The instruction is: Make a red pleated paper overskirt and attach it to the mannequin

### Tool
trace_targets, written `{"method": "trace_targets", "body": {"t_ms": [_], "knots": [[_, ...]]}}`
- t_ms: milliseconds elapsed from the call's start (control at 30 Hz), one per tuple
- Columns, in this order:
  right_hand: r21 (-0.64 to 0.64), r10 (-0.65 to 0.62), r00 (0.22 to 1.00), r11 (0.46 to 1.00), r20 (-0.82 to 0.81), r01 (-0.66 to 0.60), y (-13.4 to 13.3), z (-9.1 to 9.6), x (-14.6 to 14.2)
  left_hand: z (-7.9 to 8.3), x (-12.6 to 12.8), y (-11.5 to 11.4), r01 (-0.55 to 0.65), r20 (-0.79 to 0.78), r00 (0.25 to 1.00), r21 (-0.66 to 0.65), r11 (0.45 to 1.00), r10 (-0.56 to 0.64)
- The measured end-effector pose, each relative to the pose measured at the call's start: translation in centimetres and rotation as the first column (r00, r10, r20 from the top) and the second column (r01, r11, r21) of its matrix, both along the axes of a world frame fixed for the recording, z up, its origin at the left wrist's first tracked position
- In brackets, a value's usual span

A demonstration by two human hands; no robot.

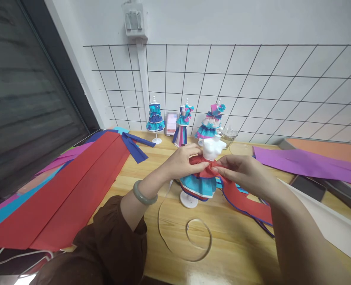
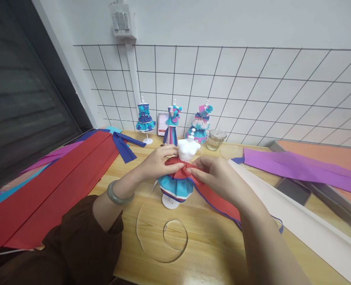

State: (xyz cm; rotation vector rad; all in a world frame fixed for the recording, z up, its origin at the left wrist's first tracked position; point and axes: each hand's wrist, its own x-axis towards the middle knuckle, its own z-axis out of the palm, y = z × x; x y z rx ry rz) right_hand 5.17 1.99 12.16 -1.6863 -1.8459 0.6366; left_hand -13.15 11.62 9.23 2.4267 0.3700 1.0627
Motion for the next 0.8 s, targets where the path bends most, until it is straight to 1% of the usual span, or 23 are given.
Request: {"method": "trace_targets", "body": {"t_ms": [133, 233, 333, 433, 667, 800], "knots": [[-0.003, -0.012, 0.998, 1.000, 0.068, 0.013, -0.1, 0.0, 0.0, 0.3, -0.2, 0.0, 0.012, -0.016, 1.000, -0.017, 1.000, -0.012], [0.013, -0.028, 0.987, 1.000, 0.158, 0.026, 0.0, -0.2, -0.1, 0.5, -0.4, -0.1, 0.016, -0.030, 0.999, -0.027, 1.000, -0.017], [-0.006, -0.026, 0.977, 1.000, 0.211, 0.028, 0.1, -0.5, -0.1, 0.5, -0.5, 0.0, 0.019, -0.039, 0.999, -0.032, 0.999, -0.020], [-0.020, -0.014, 0.973, 1.000, 0.231, 0.019, 0.1, -0.6, -0.4, 0.6, -0.5, 0.0, 0.024, -0.050, 0.998, -0.036, 0.999, -0.026], [0.030, -0.033, 0.957, 0.999, 0.289, 0.025, -0.3, -0.1, -1.4, 0.6, -0.5, 0.0, 0.017, -0.067, 0.998, -0.075, 0.997, -0.022], [0.053, -0.028, 0.961, 0.999, 0.277, 0.014, -0.2, -0.3, -1.0, 0.6, -0.5, -0.1, 0.003, -0.074, 0.997, -0.081, 0.997, -0.009]]}}
